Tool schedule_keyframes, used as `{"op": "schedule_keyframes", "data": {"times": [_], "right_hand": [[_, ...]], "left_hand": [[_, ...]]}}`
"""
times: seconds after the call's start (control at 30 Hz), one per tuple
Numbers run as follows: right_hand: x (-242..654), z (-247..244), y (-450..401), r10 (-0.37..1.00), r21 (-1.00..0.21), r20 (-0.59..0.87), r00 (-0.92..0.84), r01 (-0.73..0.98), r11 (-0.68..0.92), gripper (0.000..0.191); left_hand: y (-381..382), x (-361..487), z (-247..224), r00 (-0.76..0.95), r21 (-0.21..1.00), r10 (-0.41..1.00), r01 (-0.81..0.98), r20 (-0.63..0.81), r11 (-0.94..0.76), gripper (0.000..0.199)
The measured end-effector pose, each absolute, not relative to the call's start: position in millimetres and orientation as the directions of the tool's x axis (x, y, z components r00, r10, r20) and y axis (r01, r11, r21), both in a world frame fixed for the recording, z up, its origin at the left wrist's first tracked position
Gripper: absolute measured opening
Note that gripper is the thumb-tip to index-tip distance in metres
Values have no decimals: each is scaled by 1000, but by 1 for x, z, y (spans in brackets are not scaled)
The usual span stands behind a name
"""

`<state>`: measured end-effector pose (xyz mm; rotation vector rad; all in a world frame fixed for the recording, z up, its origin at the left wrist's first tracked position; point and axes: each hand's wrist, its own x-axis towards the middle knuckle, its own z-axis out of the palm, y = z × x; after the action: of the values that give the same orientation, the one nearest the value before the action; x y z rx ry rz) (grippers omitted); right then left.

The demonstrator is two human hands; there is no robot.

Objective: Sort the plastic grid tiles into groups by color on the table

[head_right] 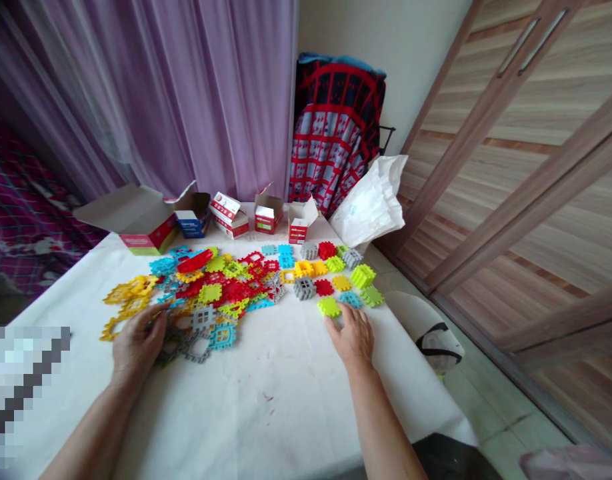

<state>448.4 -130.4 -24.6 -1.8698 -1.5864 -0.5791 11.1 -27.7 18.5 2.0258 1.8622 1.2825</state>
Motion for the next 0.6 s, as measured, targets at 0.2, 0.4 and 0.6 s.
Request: {"op": "schedule_keyframes", "data": {"times": [0.2,0.4,0.6], "right_hand": [[427,-13,-125,612,-156,786,84,986,64,25],[345,11,-90,688,-159,720,-95,942,296,25],[259,46,-24,862,-298,451,-231,871,390,34]], "left_hand": [[-24,10,11,-97,580,857,774,505,-254,33],[-25,10,11,-92,591,857,761,507,-268,32],[-24,9,9,-103,592,849,759,519,-270,32]]}}
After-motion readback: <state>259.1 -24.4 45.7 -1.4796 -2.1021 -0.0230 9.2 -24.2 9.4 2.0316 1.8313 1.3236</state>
